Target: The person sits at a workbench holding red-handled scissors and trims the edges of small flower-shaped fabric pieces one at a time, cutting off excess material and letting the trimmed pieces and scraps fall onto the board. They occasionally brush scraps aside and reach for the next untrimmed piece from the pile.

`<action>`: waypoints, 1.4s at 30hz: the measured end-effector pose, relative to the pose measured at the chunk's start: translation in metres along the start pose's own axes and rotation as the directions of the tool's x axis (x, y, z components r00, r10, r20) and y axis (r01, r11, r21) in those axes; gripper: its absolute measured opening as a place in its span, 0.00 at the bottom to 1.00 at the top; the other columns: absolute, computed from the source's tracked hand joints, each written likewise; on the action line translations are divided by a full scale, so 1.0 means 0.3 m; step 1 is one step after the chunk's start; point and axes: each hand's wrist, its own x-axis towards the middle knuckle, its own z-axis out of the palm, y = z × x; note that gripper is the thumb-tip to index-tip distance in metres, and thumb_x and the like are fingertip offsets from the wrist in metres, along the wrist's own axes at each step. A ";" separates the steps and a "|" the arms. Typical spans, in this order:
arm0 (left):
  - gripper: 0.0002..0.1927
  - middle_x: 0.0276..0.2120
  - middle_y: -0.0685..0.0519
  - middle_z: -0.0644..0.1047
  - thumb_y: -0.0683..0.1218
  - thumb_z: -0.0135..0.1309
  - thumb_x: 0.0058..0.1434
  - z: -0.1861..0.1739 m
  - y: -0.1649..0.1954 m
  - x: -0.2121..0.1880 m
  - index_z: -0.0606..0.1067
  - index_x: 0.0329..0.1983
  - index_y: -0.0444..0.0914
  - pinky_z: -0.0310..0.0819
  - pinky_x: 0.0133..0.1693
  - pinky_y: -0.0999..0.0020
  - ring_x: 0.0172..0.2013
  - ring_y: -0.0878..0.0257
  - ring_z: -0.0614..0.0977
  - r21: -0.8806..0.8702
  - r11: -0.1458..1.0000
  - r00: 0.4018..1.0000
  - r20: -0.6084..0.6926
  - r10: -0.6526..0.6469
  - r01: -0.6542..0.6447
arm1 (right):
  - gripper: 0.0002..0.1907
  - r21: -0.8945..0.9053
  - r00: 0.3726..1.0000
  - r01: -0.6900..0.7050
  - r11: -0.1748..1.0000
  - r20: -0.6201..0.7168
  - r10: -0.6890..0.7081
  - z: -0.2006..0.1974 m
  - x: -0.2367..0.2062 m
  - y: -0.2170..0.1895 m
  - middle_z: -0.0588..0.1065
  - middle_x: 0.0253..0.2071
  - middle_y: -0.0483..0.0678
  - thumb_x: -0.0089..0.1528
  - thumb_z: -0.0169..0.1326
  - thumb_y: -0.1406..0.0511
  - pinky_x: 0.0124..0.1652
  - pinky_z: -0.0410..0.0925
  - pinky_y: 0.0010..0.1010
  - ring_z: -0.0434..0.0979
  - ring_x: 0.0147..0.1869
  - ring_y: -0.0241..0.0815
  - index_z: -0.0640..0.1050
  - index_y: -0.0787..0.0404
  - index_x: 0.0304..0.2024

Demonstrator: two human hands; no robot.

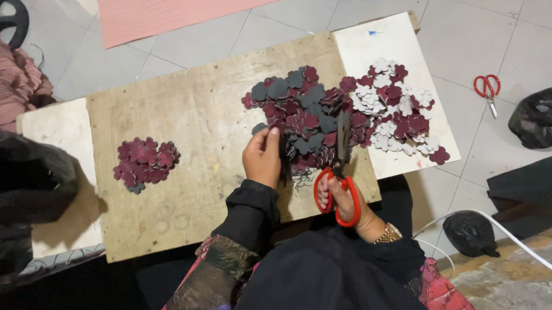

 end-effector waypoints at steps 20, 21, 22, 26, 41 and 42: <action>0.09 0.40 0.53 0.82 0.44 0.57 0.66 -0.240 0.176 -0.192 0.76 0.47 0.35 0.76 0.36 0.73 0.39 0.67 0.84 -0.392 0.880 0.948 0.272 -0.168 0.268 | 0.12 -0.595 0.992 -0.035 0.803 -0.120 -0.046 0.047 -0.017 0.040 0.71 0.29 0.46 0.67 0.56 0.60 0.32 0.66 0.28 0.69 0.30 0.35 0.71 0.62 0.36; 0.09 0.40 0.52 0.82 0.43 0.57 0.66 -0.247 0.188 -0.203 0.76 0.47 0.36 0.76 0.37 0.73 0.39 0.67 0.84 -0.381 0.892 0.950 0.277 -0.142 0.244 | 0.12 -0.608 0.993 -0.016 0.794 -0.105 -0.061 0.064 -0.025 0.032 0.70 0.31 0.46 0.66 0.57 0.61 0.33 0.66 0.27 0.68 0.31 0.34 0.71 0.61 0.38; 0.09 0.39 0.52 0.82 0.43 0.58 0.66 -0.255 0.202 -0.212 0.77 0.47 0.35 0.76 0.37 0.73 0.38 0.67 0.83 -0.360 0.902 0.952 0.273 -0.140 0.236 | 0.13 -0.537 0.999 0.011 0.843 -0.033 -0.034 0.082 -0.037 0.017 0.70 0.34 0.45 0.66 0.57 0.60 0.35 0.67 0.27 0.69 0.34 0.34 0.71 0.61 0.41; 0.09 0.38 0.52 0.82 0.42 0.58 0.67 -0.278 0.256 -0.239 0.78 0.47 0.34 0.76 0.37 0.73 0.37 0.69 0.81 -0.340 0.920 0.955 0.281 -0.097 0.194 | 0.24 -0.435 0.985 0.057 0.899 0.171 0.021 0.157 -0.088 -0.098 0.70 0.45 0.46 0.66 0.57 0.53 0.47 0.67 0.28 0.70 0.46 0.35 0.70 0.64 0.53; 0.06 0.36 0.49 0.81 0.34 0.56 0.65 -0.350 0.313 -0.293 0.71 0.42 0.32 0.79 0.40 0.73 0.36 0.68 0.82 -0.406 0.880 0.928 0.360 -0.095 0.248 | 0.49 -0.603 0.942 0.168 0.780 0.330 0.053 0.340 -0.143 -0.133 0.69 0.51 0.49 0.63 0.46 0.32 0.56 0.66 0.32 0.69 0.54 0.41 0.66 0.67 0.63; 0.06 0.35 0.49 0.81 0.34 0.56 0.65 -0.354 0.312 -0.297 0.71 0.42 0.32 0.79 0.40 0.73 0.36 0.68 0.82 -0.396 0.885 0.929 0.358 -0.095 0.244 | 0.49 -0.614 0.941 0.166 0.772 0.332 0.061 0.343 -0.143 -0.131 0.70 0.50 0.49 0.63 0.46 0.31 0.57 0.66 0.32 0.70 0.54 0.41 0.67 0.67 0.61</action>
